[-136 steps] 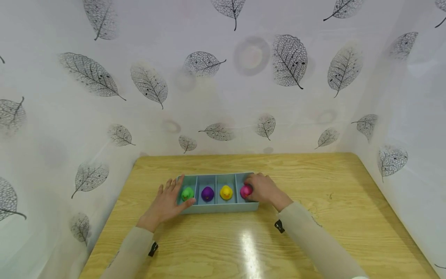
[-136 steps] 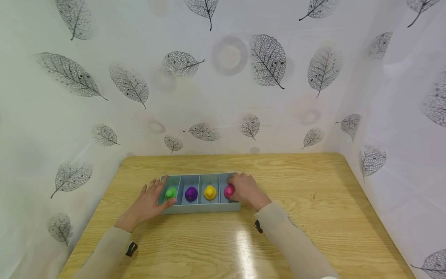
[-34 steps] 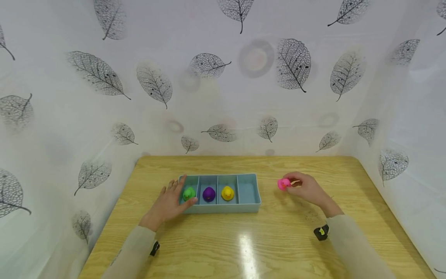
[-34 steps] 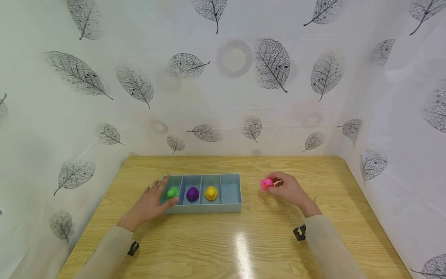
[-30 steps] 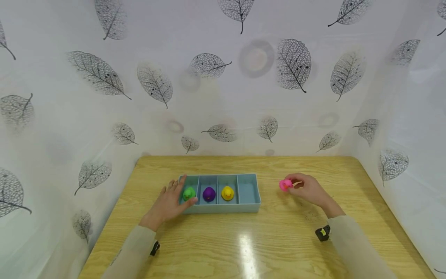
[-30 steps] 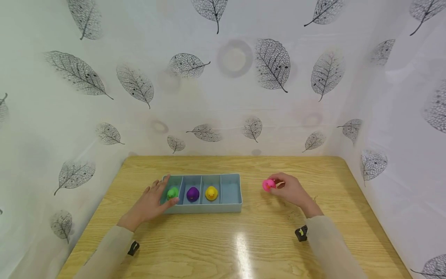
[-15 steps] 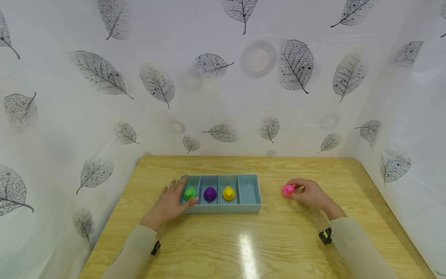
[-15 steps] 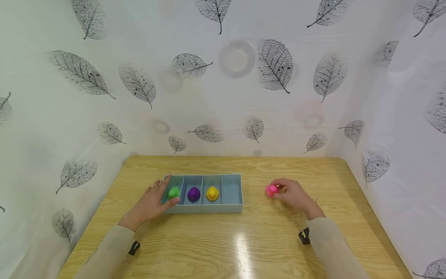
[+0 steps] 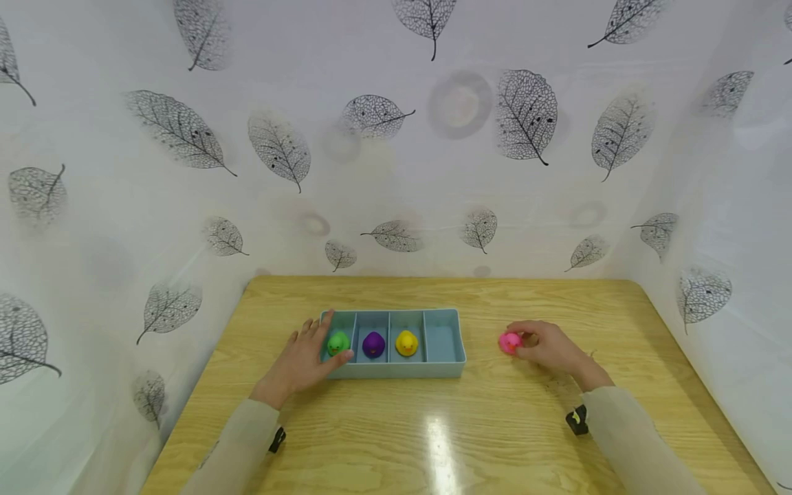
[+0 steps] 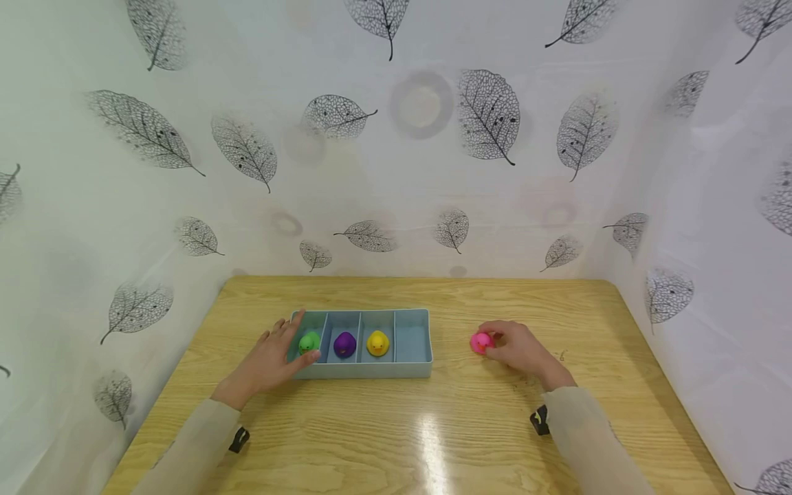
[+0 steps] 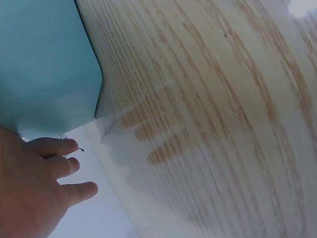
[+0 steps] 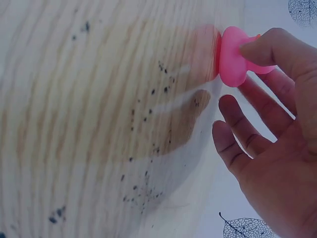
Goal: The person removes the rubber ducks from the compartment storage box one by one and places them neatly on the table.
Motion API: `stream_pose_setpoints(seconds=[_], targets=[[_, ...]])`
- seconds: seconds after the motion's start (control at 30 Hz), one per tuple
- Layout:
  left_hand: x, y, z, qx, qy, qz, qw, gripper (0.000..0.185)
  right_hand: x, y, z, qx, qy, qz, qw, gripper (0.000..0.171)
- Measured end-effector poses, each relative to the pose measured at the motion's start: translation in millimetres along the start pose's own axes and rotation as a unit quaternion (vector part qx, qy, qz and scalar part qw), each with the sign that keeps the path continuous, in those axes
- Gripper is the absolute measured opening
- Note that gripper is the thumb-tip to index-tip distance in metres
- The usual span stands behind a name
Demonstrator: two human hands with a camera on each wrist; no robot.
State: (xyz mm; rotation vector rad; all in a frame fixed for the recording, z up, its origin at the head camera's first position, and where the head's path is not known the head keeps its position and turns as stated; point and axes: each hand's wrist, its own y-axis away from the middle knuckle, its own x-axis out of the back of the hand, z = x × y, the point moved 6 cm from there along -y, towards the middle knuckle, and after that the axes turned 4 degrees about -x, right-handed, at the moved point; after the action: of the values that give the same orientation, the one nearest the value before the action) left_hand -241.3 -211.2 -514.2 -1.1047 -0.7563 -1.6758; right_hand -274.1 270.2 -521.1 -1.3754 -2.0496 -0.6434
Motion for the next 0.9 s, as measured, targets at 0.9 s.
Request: stream_pose_setpoints(seconds=[0.9], targets=[[-0.2,0.1,0.4,0.0,-0.002,0.0,1.0,0.1,-7.1,-2.4,0.5,0.007,0.008,0.01,1.0,0.04]])
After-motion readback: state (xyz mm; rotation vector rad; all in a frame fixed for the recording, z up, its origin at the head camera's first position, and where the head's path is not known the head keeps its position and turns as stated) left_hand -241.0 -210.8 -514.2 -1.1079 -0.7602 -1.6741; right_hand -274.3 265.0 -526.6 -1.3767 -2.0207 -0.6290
